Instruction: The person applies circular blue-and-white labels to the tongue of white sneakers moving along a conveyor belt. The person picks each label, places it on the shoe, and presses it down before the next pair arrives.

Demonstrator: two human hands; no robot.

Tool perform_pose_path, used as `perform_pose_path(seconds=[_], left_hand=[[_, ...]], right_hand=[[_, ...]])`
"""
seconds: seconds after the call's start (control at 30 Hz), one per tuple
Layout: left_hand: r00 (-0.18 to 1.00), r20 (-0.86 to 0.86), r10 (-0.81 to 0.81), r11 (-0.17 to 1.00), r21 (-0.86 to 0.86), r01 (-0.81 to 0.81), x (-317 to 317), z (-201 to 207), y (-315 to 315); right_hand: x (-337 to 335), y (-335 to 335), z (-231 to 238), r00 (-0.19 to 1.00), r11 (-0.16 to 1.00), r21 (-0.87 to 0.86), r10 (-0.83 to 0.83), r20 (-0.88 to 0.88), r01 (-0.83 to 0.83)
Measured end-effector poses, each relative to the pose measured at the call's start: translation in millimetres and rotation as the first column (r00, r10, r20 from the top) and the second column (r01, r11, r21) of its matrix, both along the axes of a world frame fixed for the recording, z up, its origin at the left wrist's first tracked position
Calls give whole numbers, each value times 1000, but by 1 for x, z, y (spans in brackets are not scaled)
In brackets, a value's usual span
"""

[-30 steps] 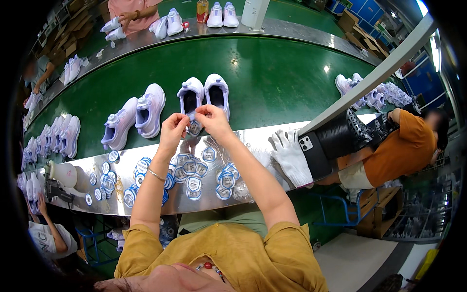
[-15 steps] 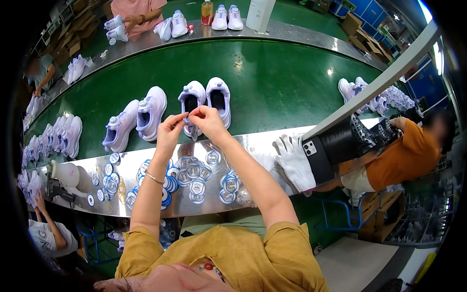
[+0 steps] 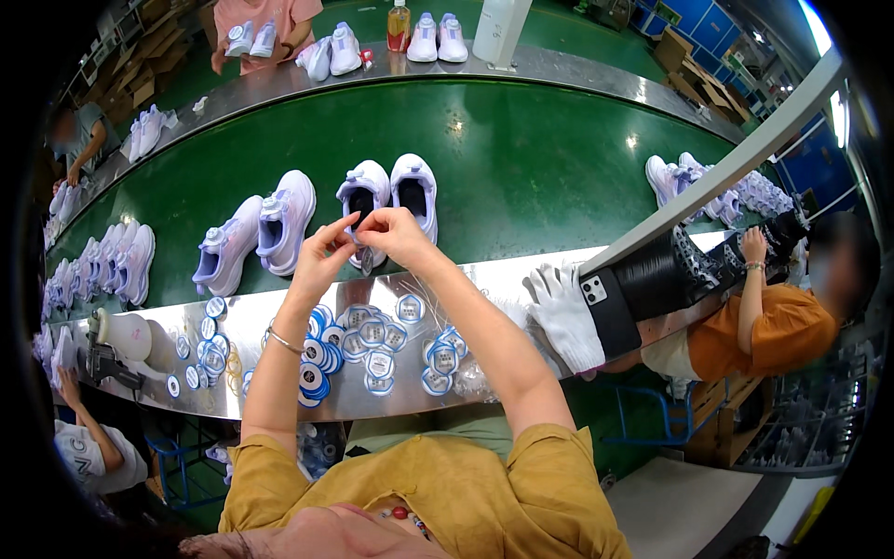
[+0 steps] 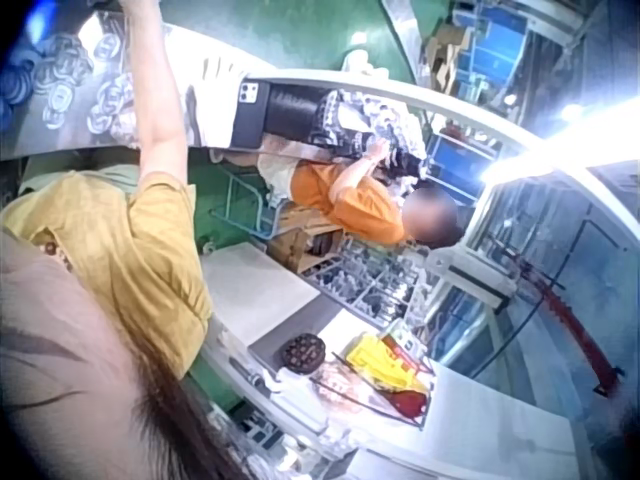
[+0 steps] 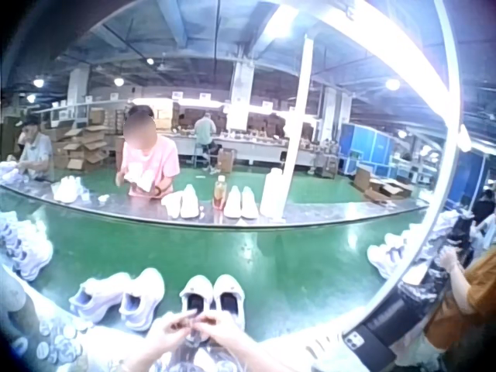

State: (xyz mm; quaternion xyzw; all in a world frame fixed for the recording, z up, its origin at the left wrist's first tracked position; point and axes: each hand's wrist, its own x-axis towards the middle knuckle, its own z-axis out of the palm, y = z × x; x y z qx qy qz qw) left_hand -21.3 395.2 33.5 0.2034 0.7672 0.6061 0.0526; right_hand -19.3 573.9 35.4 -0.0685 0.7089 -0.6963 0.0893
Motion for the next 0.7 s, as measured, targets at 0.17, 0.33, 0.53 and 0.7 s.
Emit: perform_pose_path(seconds=[0.17,0.33,0.53,0.7], left_hand=[[999,-34,-17,1000,-9,17,-2,0,-3],[990,139,-28,987,161,5,-2,0,-6],[974,223,-46,965,262,-14,-5,-7,-11],[958,279,-59,948,317,-34,-6,-7,-13]], right_hand=[[-3,-2,-3,997,997,64,56,-47,-53],[-4,-6,-3,999,1000,10,17,-30,-17],[1,-12,14,997,999,11,31,67,-32],[-1,-15,16,991,999,-23,36,132,-33]])
